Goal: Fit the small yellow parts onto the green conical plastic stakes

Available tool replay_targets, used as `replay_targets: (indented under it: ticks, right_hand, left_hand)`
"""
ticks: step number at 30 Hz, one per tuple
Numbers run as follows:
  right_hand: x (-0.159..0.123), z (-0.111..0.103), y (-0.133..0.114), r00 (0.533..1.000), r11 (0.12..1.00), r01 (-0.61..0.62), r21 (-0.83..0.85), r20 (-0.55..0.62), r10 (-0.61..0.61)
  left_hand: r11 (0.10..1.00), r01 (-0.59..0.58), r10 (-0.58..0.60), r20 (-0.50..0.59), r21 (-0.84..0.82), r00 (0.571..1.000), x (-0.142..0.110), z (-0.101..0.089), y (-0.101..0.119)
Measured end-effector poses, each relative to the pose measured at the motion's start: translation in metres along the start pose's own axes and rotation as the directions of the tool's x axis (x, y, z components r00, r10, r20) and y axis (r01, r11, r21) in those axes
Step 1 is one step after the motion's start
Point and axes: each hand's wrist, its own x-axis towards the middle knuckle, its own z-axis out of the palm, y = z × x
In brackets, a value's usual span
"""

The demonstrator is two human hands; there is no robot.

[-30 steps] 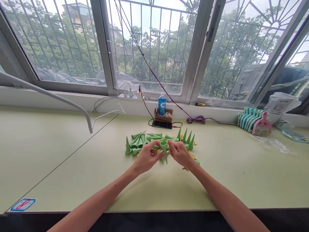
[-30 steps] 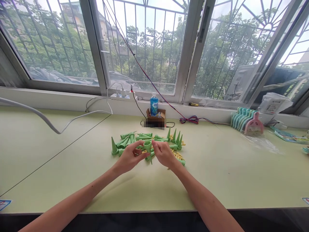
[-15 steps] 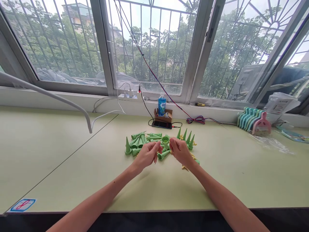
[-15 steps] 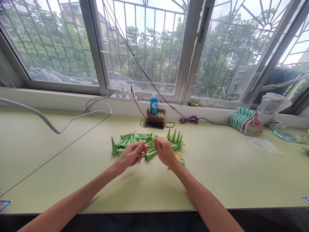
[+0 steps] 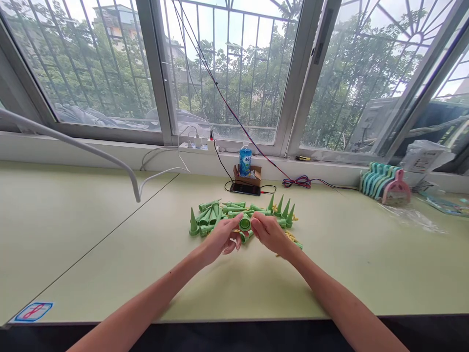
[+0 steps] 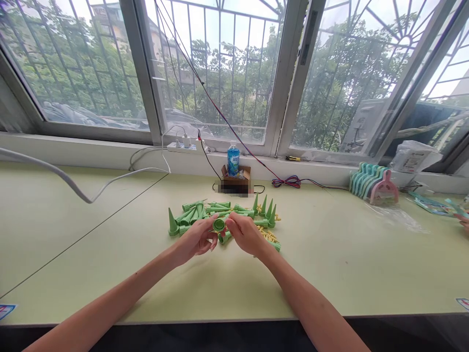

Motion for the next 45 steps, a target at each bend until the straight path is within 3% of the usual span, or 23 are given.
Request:
replay_targets:
  ticks: [3,7,13,18,22,26,29,33,39,45]
  right_hand:
    - [-0.001,0.0,-0.001,1.0,1.0,-0.013,0.005,0.019,0.013]
    - [0.0,0.001,-0.001,0.999,0.998,-0.052,0.017,-0.005,0.052]
    - [0.002,0.002,-0.003,0.988,0.988,-0.149,0.039,-0.043,0.151]
    - [0.003,0.004,-0.002,0.988,0.991,-0.13,0.033,-0.075,0.132]
    - [0.004,0.005,-0.002,0.976,0.989,-0.136,0.052,-0.167,0.143]
    - [0.004,0.003,-0.003,0.969,0.993,-0.113,0.021,-0.219,0.115]
    - [0.003,0.001,-0.004,0.984,0.997,-0.079,-0.026,-0.159,0.074]
    - [0.001,0.0,-0.005,0.999,0.998,-0.029,-0.047,-0.047,0.026]
    - [0.0,-0.001,-0.004,1.0,1.0,-0.024,-0.008,-0.013,0.024]
    - [0.0,0.0,-0.003,0.999,0.999,-0.034,-0.006,0.01,0.034]
  left_hand:
    - [0.998,-0.046,0.047,-0.023,0.035,0.999,-0.001,-0.001,-0.002]
    - [0.952,-0.116,0.135,-0.049,0.282,0.99,-0.003,0.0,-0.006]
    - [0.741,-0.36,0.46,-0.038,0.567,0.887,-0.001,0.003,-0.015]
    - [0.684,-0.36,0.504,-0.055,0.635,0.862,0.0,0.004,-0.016]
    - [0.76,-0.287,0.456,-0.164,0.583,0.875,0.001,0.005,-0.014]
    - [0.889,-0.207,0.312,-0.209,0.408,0.927,0.002,0.003,-0.011]
    - [0.957,-0.112,0.159,-0.162,0.268,0.974,0.003,0.002,-0.009]
    - [0.983,0.003,0.022,-0.133,0.184,0.991,0.002,0.003,-0.006]
    - [0.989,-0.053,0.065,-0.082,0.136,0.995,0.001,0.002,-0.004]
    - [0.982,-0.112,0.13,-0.117,0.154,0.985,0.0,-0.001,-0.006]
